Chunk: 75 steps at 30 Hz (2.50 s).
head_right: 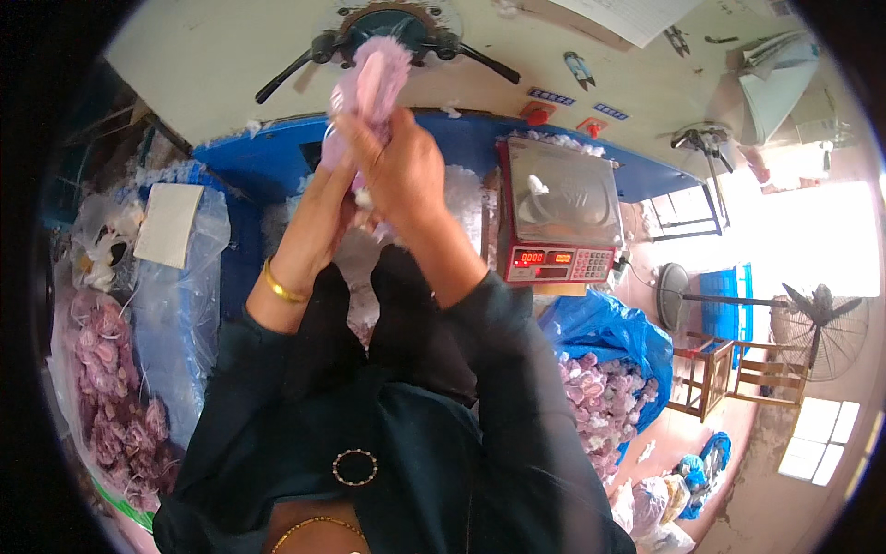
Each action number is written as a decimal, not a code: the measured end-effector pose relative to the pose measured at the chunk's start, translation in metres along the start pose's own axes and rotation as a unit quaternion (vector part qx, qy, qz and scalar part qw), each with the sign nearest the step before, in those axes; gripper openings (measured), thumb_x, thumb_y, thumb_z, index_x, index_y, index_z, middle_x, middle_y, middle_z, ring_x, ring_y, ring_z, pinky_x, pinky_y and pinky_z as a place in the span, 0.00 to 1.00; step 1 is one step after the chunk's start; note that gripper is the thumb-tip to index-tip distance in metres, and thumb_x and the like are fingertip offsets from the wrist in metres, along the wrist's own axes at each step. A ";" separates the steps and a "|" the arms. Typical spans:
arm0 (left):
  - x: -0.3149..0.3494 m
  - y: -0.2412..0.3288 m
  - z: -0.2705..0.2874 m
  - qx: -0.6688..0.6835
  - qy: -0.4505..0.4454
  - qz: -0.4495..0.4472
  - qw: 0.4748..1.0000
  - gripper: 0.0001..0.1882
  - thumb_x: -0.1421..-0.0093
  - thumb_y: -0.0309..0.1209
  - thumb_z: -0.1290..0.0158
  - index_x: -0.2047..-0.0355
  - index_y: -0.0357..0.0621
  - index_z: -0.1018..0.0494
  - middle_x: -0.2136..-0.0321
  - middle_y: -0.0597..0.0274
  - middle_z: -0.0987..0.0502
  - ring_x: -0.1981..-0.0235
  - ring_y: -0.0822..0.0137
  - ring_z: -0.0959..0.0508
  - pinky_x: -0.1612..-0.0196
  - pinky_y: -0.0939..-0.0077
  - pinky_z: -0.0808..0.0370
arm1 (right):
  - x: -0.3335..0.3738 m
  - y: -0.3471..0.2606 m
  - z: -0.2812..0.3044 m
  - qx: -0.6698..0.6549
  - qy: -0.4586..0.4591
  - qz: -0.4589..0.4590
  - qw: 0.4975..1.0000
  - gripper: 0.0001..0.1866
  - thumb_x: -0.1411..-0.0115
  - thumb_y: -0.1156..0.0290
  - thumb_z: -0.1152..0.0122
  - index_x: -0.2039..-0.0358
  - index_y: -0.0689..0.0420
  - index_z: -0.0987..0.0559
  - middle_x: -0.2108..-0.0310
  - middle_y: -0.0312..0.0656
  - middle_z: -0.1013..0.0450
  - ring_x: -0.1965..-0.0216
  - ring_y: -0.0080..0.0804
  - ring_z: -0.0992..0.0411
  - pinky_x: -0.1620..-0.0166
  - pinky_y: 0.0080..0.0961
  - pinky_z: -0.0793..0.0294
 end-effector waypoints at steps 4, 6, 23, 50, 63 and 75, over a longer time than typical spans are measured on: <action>0.032 -0.015 -0.003 -0.027 0.024 -0.019 0.999 0.27 0.31 0.41 0.59 0.38 0.42 0.49 0.57 0.57 0.29 0.73 0.70 0.25 0.74 0.82 0.27 | 0.034 0.005 0.004 -0.030 -0.037 0.023 0.999 0.31 0.48 0.45 0.37 0.65 0.64 0.28 0.70 0.54 0.26 0.66 0.54 0.27 0.62 0.39 0.29; 0.047 -0.015 -0.014 -0.050 0.020 -0.028 0.998 0.25 0.31 0.42 0.61 0.39 0.44 0.47 0.58 0.58 0.28 0.70 0.70 0.25 0.72 0.80 0.27 | 0.048 0.008 0.013 -0.060 -0.063 0.067 0.994 0.35 0.53 0.46 0.32 0.58 0.64 0.29 0.68 0.52 0.26 0.64 0.53 0.27 0.60 0.38 0.28; 0.083 -0.052 0.036 -0.076 -0.058 0.160 0.983 0.17 0.31 0.39 0.61 0.53 0.39 0.31 0.56 0.55 0.24 0.59 0.68 0.23 0.55 0.73 0.26 | -0.011 0.300 0.253 0.177 -0.019 -0.272 0.946 0.50 0.53 0.48 0.29 0.40 0.69 0.40 0.52 0.54 0.27 0.53 0.40 0.27 0.51 0.31 0.29; 0.117 -0.055 0.025 -0.240 -0.053 -0.113 0.963 0.23 0.41 0.29 0.45 0.47 0.37 0.38 0.54 0.53 0.28 0.53 0.61 0.26 0.53 0.66 0.26 | 0.106 0.018 0.030 0.160 -0.285 0.281 0.902 0.42 0.63 0.60 0.26 0.49 0.64 0.33 0.52 0.56 0.34 0.48 0.54 0.35 0.46 0.42 0.33; 0.015 -0.018 -0.014 -0.417 0.069 -0.259 0.869 0.27 0.43 0.37 0.48 0.49 0.31 0.40 0.54 0.38 0.34 0.52 0.43 0.34 0.49 0.57 0.34 | 0.038 0.034 0.014 0.277 -0.136 0.349 0.885 0.30 0.51 0.73 0.39 0.46 0.62 0.33 0.49 0.53 0.33 0.50 0.53 0.33 0.49 0.41 0.33; 0.063 -0.017 0.037 -0.389 0.063 -0.203 0.896 0.30 0.44 0.39 0.45 0.45 0.37 0.40 0.52 0.41 0.33 0.51 0.45 0.30 0.50 0.59 0.31 | 0.068 0.043 0.024 0.206 -0.082 0.171 0.960 0.30 0.49 0.63 0.36 0.47 0.63 0.31 0.46 0.56 0.35 0.45 0.52 0.37 0.41 0.43 0.41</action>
Point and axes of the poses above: each hand's wrist, its own x-axis away from the middle knuckle, its own z-axis out of the back of the hand, y = z × x, the point moved 5 cm from there along -x, towards the middle knuckle
